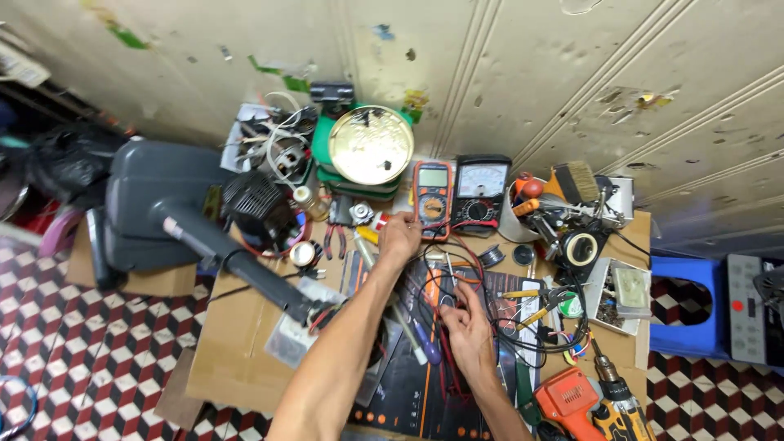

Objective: The person works at a cluttered workbench on an electric motor. They handle the motor, use a multimeter with probes to test it, hold a heat gun near the work area, and manipulate wires and motor components while checking readings.

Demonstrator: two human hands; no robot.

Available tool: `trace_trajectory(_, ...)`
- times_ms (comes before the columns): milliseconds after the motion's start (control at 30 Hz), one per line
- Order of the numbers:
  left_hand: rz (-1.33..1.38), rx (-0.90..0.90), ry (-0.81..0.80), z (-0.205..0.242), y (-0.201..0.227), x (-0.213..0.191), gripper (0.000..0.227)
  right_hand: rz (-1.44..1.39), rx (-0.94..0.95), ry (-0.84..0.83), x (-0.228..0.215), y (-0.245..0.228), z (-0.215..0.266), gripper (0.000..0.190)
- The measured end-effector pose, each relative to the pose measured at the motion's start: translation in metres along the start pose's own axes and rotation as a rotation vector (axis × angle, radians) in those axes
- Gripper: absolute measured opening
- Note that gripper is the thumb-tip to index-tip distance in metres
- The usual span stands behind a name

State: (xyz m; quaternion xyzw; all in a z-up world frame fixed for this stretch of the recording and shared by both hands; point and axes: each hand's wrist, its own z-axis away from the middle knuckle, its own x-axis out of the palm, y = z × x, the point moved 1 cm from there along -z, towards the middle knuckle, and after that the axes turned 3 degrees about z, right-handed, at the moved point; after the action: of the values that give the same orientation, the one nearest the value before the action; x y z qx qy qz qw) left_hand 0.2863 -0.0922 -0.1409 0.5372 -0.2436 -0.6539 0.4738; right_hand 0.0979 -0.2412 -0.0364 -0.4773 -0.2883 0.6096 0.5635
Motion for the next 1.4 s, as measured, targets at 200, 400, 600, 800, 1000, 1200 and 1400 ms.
trace_trajectory(200, -0.066, -0.162, -0.113, -0.035, 0.007, 0.012, 0.056, 0.128, 0.251, 0.043, -0.025, -0.005, -0.003, 0.057)
trace_trajectory(400, 0.097, -0.289, -0.279, -0.072, -0.023, 0.035, 0.063, -0.021, 0.287, 0.064, -0.038, 0.048, -0.010, 0.053)
trace_trajectory(600, 0.316, -0.335, -0.399, -0.077, -0.019, 0.026, 0.061, -0.081, 0.343, 0.061, -0.041, 0.056, -0.005, 0.052)
trace_trajectory(800, -0.133, -0.102, -0.176, 0.003, 0.071, -0.055, 0.061, -0.097, 0.401, 0.084, -0.043, 0.015, 0.009, 0.044)
trace_trajectory(1000, -0.037, 0.061, -0.052, 0.071, 0.086, -0.099, 0.067, -0.177, 0.158, 0.004, -0.044, 0.034, 0.010, 0.043)
trace_trajectory(1200, 0.524, 0.241, -0.264, 0.126, 0.107, -0.090, 0.051, -0.144, -0.044, -0.138, -0.033, -0.039, 0.018, 0.059)
trace_trajectory(1400, 1.071, 0.100, -0.321, 0.235, 0.198, -0.097, 0.047, 0.184, -0.298, -0.301, -0.016, -0.013, 0.009, 0.066)
